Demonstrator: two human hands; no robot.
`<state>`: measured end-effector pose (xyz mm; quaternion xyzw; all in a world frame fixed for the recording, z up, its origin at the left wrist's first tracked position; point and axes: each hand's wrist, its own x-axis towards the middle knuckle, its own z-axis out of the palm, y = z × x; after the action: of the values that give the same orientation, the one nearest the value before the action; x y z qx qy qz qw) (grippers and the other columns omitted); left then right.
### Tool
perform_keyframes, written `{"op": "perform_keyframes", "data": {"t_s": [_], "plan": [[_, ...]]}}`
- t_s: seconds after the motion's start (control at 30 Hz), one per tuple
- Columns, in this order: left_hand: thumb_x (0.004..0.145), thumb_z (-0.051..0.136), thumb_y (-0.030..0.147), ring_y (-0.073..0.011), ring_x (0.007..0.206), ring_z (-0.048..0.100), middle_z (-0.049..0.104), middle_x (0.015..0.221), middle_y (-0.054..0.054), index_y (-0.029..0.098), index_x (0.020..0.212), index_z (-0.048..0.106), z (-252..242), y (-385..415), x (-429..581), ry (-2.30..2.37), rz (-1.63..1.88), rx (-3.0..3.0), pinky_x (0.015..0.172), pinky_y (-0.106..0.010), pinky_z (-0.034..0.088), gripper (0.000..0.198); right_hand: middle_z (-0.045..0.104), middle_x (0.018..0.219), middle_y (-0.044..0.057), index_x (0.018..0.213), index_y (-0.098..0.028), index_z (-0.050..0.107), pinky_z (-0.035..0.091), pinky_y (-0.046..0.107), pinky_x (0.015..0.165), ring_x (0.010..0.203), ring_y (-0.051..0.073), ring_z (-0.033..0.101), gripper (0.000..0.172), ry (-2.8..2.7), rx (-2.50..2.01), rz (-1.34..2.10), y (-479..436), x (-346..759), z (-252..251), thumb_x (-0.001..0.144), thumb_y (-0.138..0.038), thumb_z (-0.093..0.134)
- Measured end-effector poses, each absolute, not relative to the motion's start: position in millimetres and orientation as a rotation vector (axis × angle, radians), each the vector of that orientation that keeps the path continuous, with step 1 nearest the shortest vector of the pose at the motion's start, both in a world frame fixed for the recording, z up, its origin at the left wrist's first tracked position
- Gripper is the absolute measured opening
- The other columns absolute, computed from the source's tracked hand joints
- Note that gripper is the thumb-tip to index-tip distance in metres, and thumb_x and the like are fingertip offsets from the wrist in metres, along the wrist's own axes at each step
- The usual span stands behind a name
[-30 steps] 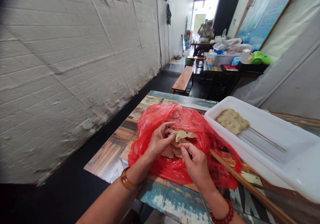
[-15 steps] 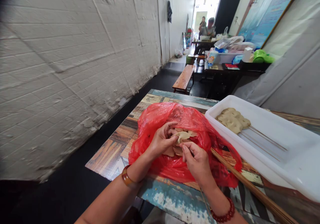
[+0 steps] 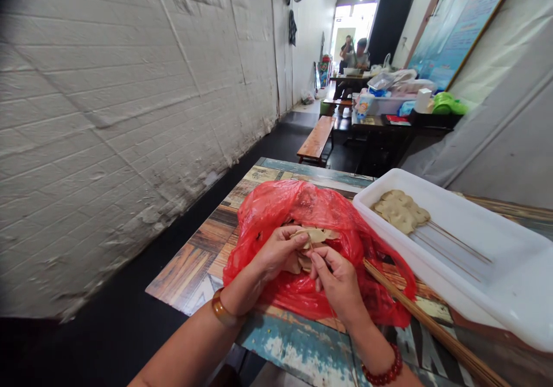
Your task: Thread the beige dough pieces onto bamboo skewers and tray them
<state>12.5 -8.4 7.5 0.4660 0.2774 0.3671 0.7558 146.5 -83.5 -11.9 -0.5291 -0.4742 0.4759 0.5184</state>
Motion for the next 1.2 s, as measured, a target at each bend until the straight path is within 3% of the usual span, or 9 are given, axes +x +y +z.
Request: {"op": "perform_keyframes", "data": {"t_s": [0.13,0.3,0.57,0.87,1.2], "plan": [[0.069,0.072,0.043,-0.009,0.058,0.05,0.059,0.067,-0.003,0.01,0.076,0.066,5.6,-3.2,10.1,0.671,0.94,1.014,0.056,-0.02,0.037,0.034,0.053,0.058,-0.003,0.088,-0.016,0.063,0.039,0.021,0.045,0.044,0.009,0.048,0.033,-1.255,-1.312,1.055,-85.0,146.3,-9.7,0.087,-0.047,0.052],[0.068,0.072,0.044,-0.0073,0.056,0.045,0.057,0.065,-0.001,0.01,0.074,0.066,6.1,1.6,7.0,0.715,1.04,0.971,0.055,-0.02,0.035,0.034,0.047,0.053,-0.004,0.079,-0.017,0.064,0.035,0.02,0.042,0.044,0.01,0.045,0.032,-1.388,-1.426,0.846,-87.0,145.3,-9.0,0.089,-0.043,0.049],[0.067,0.074,0.04,-0.0089,0.06,0.053,0.064,0.072,-0.005,0.009,0.084,0.07,4.8,-2.4,9.7,0.692,1.013,0.933,0.057,-0.021,0.038,0.035,0.059,0.057,0.0,0.084,-0.018,0.067,0.04,0.023,0.046,0.051,0.015,0.056,0.03,-1.479,-1.487,0.628,-87.7,144.0,-11.0,0.089,-0.042,0.048],[0.063,0.077,0.042,-0.0093,0.055,0.053,0.062,0.066,-0.003,0.009,0.079,0.069,5.9,-5.0,11.7,0.699,0.959,0.915,0.054,-0.021,0.039,0.038,0.061,0.057,0.001,0.081,-0.019,0.067,0.041,0.023,0.046,0.051,0.015,0.057,0.03,-1.466,-1.49,0.578,-89.0,143.3,-7.2,0.088,-0.042,0.049],[0.067,0.074,0.043,-0.0081,0.052,0.05,0.061,0.062,-0.003,0.01,0.072,0.066,-0.2,-10.2,15.6,0.656,0.851,0.977,0.054,-0.021,0.038,0.034,0.049,0.051,-0.004,0.08,-0.018,0.065,0.039,0.023,0.049,0.047,0.013,0.048,0.029,-1.413,-1.456,0.686,-88.5,146.4,-5.0,0.088,-0.041,0.05]]}}
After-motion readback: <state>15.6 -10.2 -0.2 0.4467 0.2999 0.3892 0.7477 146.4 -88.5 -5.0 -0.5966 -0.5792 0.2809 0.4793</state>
